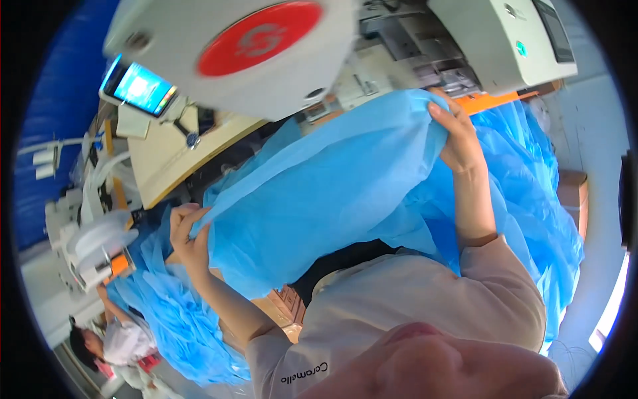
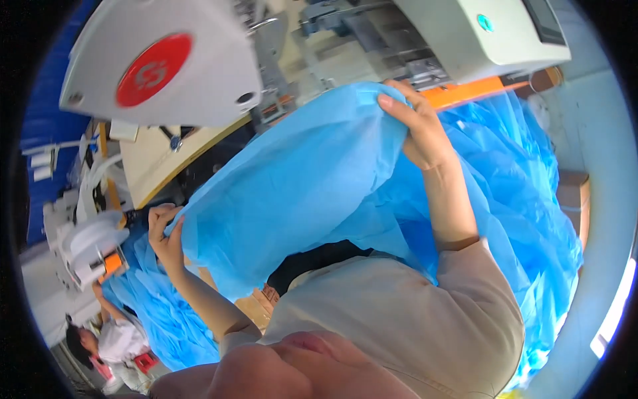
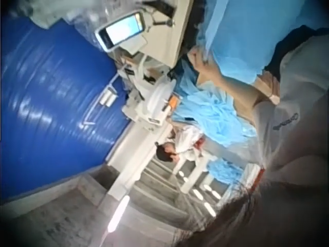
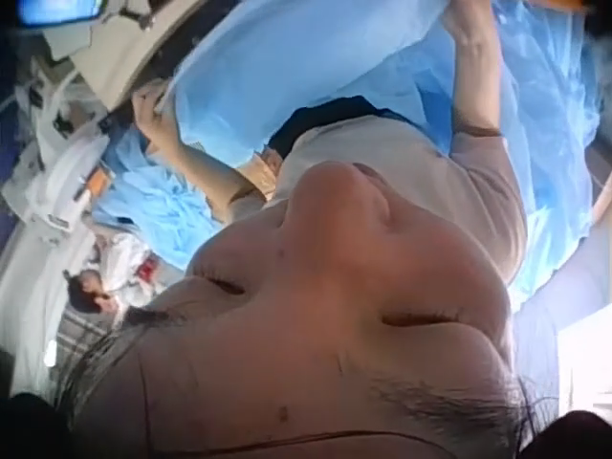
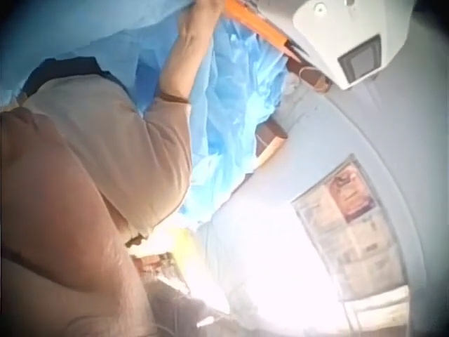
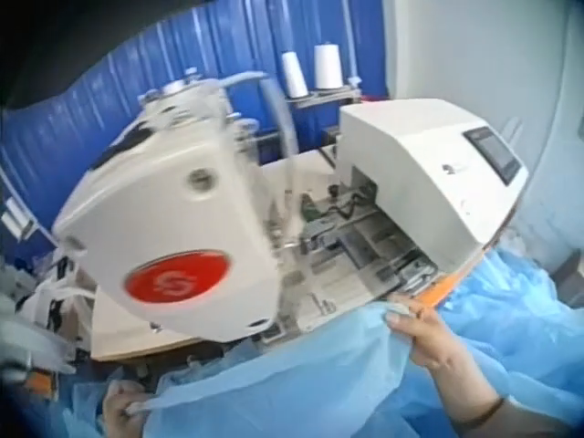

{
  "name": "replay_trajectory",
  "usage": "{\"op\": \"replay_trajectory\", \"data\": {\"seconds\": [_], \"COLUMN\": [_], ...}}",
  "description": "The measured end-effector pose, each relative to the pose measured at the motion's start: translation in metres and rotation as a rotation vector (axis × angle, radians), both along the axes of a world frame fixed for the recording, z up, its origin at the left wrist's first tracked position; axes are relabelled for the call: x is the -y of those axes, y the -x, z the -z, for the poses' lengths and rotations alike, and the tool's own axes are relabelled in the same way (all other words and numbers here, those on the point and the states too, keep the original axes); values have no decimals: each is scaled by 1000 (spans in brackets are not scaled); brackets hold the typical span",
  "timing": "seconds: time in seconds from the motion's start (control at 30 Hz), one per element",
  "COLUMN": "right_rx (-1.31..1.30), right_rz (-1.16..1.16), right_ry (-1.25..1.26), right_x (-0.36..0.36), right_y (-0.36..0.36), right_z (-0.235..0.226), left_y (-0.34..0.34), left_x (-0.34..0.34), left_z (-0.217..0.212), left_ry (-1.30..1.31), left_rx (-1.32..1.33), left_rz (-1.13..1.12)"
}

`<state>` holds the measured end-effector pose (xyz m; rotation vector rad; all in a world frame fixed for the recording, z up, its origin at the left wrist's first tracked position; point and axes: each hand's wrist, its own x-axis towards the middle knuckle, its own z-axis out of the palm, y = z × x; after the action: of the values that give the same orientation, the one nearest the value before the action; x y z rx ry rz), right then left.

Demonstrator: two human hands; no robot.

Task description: Preparing and arranging blue fabric pieces at a sewing workstation.

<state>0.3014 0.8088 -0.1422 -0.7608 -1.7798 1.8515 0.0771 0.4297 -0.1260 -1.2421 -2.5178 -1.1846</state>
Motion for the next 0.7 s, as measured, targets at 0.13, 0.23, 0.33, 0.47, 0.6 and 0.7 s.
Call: {"op": "replay_trajectory", "data": {"seconds": [0.13,0.23,0.33,0.47,0.6,0.7], "right_rx": [154,347,441,433,461,317], "right_rz": [240,401,403,454,464,476], "right_ry": [-42,-576,-1453,-1279,-1556,-1327], "right_x": [-18,-30,-41,-54,-64,-68], "right_y": [-31,-29,-13,-3,16,-5], "right_z": [-4,-3,0,12,26,24], "left_y": [6,-7,-1,6,6,-3], "left_x": [-29,-79,-94,-96,-92,-69], "left_z": [-12,-14,5,26,29,18], "left_ry": [63,83,-84,-108,-30,61], "left_rx": [17,-111,46,-182,-223,-335], "left_rz": [5,93,4,-39,-212,-192]}}
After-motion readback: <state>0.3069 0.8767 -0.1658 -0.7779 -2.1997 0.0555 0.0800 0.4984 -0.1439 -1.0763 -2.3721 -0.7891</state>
